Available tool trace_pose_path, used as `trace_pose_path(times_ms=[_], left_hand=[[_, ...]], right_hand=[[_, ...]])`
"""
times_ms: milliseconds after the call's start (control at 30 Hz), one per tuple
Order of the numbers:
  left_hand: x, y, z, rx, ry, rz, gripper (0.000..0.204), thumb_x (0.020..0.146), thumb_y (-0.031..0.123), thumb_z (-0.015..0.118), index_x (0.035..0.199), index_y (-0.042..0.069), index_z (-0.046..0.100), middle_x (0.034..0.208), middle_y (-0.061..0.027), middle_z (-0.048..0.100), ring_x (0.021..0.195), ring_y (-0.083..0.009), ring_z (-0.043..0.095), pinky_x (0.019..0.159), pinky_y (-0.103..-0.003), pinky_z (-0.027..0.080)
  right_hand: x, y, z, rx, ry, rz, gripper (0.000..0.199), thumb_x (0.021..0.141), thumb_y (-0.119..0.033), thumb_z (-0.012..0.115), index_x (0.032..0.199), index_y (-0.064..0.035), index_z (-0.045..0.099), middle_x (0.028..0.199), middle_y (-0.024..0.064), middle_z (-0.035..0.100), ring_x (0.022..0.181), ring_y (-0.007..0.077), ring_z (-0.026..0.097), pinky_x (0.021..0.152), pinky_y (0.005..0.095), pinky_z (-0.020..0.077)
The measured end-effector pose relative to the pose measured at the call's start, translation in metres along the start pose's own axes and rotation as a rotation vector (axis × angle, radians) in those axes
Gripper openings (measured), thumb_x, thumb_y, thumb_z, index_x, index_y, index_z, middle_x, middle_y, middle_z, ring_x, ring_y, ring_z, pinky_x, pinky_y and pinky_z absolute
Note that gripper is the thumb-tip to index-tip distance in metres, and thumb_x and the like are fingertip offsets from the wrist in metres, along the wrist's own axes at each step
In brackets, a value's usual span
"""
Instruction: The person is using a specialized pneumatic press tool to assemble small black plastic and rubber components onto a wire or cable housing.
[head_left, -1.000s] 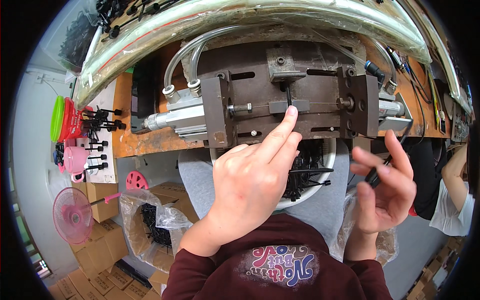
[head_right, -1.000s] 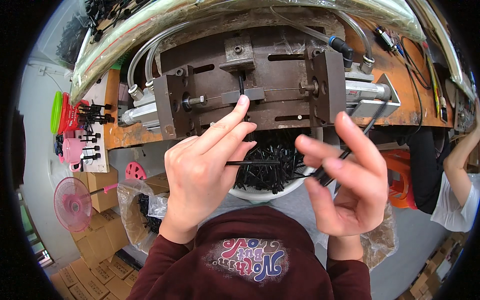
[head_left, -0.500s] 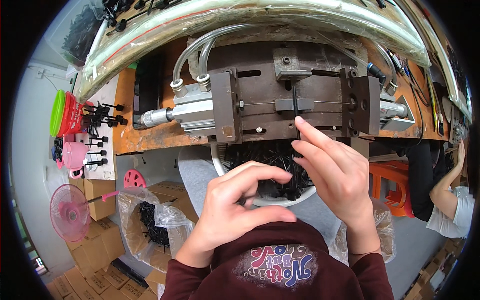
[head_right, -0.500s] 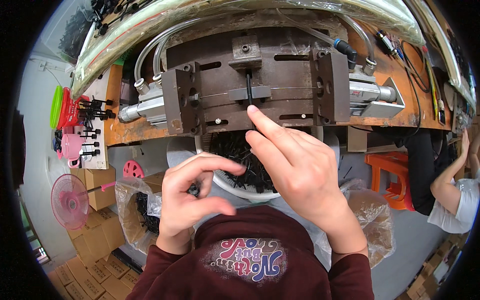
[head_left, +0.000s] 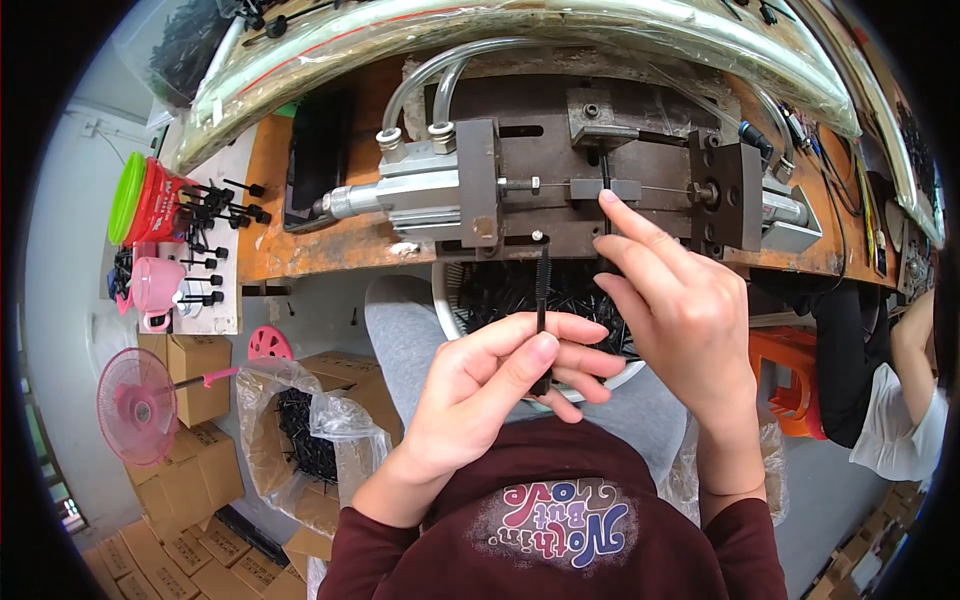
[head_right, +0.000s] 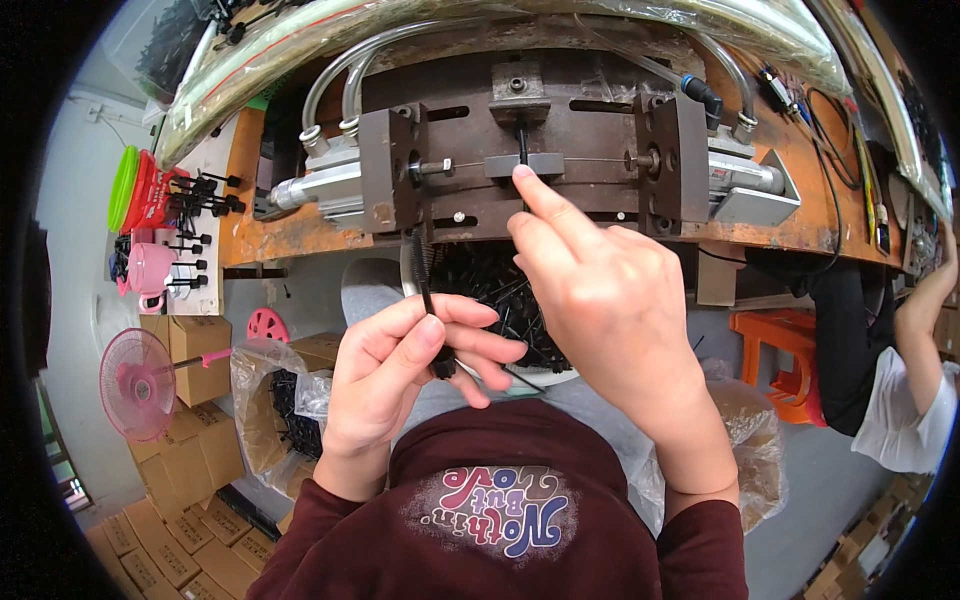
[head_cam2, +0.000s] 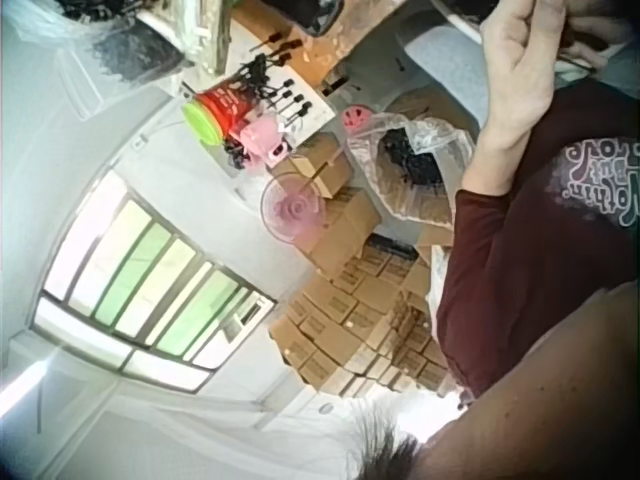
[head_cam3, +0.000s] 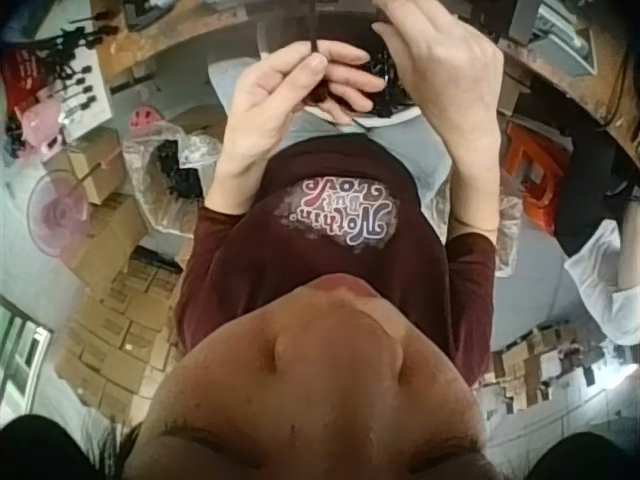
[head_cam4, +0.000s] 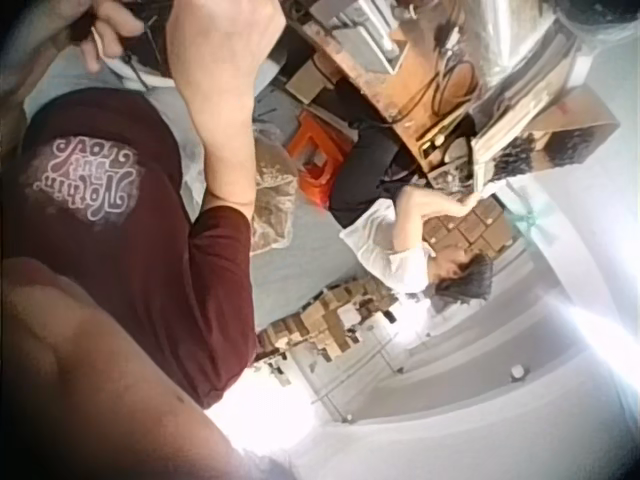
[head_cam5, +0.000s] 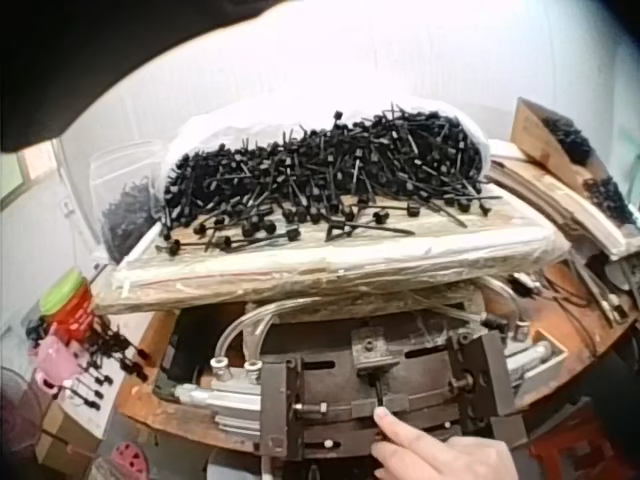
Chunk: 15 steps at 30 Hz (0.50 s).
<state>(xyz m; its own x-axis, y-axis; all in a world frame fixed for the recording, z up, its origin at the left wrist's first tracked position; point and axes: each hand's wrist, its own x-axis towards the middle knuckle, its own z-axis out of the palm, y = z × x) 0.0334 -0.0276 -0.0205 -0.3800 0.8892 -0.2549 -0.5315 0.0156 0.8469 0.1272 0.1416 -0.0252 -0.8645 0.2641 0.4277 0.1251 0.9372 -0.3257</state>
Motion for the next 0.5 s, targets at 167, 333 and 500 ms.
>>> trace_pose_path(times_ms=[167, 333, 500], left_hand=[[-0.014, 0.0, 0.005, 0.003, -0.003, -0.01, 0.039, 0.101, 0.026, 0.045, 0.114, -0.009, 0.058, 0.105, -0.0268, 0.067, 0.085, -0.0302, 0.07, 0.069, -0.034, 0.057], [-0.025, -0.006, 0.008, 0.027, 0.003, 0.01, 0.038, 0.1, 0.026, 0.048, 0.114, -0.009, 0.058, 0.105, -0.0262, 0.067, 0.084, -0.0298, 0.071, 0.068, -0.033, 0.057], [-0.037, -0.018, 0.011, 0.086, 0.049, -0.048, 0.031, 0.099, 0.019, 0.051, 0.107, -0.008, 0.064, 0.097, -0.0229, 0.07, 0.075, -0.025, 0.071, 0.061, -0.029, 0.057]], right_hand=[[-0.014, -0.017, -0.004, 0.701, 0.06, 0.3, 0.012, 0.086, -0.006, 0.066, 0.097, -0.0009, 0.068, 0.091, 0.0074, 0.068, 0.056, 0.0093, 0.059, 0.051, 0.0223, 0.0468], [-0.034, -0.027, 0.0, 1.032, 0.107, 0.504, 0.015, 0.094, -0.01, 0.06, 0.099, -0.0001, 0.069, 0.077, 0.0034, 0.066, 0.058, 0.0026, 0.053, 0.05, 0.017, 0.0409], [-0.064, -0.025, 0.012, 1.327, 0.04, 0.55, 0.021, 0.097, -0.014, 0.055, 0.108, 0.0, 0.067, 0.083, 0.0047, 0.066, 0.058, 0.0019, 0.049, 0.051, 0.016, 0.0383]])
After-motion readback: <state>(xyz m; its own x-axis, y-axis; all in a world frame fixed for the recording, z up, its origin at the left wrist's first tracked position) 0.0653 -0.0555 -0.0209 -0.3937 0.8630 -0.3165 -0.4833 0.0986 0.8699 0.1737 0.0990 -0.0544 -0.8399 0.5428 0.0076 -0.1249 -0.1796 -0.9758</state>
